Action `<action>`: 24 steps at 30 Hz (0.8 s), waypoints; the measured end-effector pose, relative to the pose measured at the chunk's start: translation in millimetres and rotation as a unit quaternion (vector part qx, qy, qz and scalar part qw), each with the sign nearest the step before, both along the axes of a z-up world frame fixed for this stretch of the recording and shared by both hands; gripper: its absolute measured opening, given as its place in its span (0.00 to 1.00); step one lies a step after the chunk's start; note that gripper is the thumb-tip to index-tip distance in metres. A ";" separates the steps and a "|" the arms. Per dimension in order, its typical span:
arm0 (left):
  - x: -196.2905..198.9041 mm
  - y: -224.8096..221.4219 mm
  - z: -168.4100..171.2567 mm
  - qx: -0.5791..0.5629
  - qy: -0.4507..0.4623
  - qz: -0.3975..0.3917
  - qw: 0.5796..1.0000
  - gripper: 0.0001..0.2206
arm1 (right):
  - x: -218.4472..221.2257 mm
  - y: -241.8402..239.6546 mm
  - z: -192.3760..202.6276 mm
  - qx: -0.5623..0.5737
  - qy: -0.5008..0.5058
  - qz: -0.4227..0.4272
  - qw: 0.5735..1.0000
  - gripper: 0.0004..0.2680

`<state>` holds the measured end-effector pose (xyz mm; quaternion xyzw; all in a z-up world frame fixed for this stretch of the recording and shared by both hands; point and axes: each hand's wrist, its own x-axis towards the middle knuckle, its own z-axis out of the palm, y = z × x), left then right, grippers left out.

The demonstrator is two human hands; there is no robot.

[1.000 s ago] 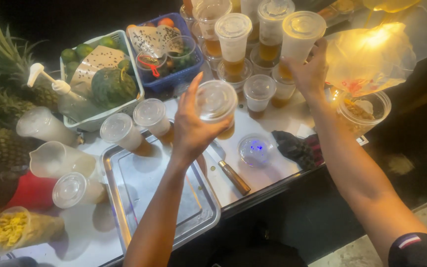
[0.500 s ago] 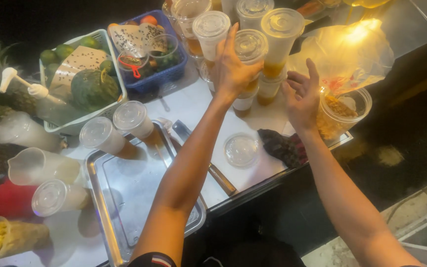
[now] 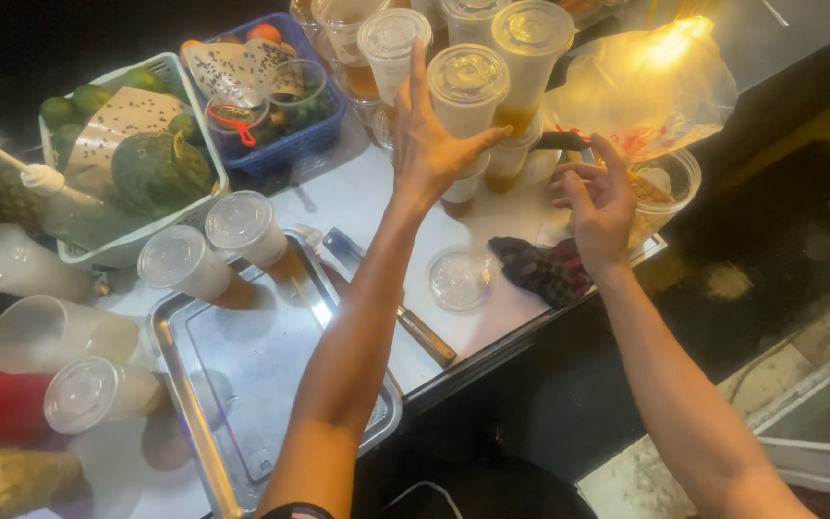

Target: The person prepares multiple beverages by filling plastic cups from a juicer, adding lids, and placing them on a metal tray before carrying them to a different counter.

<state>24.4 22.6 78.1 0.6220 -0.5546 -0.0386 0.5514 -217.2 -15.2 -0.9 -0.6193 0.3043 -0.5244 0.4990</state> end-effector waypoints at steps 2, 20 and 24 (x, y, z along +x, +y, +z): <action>-4.3 28.0 5.0 -0.059 -0.017 0.010 0.998 0.60 | -6.4 9.4 -3.6 0.010 -0.024 -0.033 0.999 0.21; -166.8 164.6 -14.2 0.127 0.168 -0.320 0.924 0.18 | -168.9 234.1 51.5 0.008 -0.017 -0.355 0.935 0.09; -255.6 202.9 -7.4 0.237 0.201 -0.480 0.821 0.26 | -247.9 323.4 46.5 -0.015 -0.028 -0.469 0.883 0.08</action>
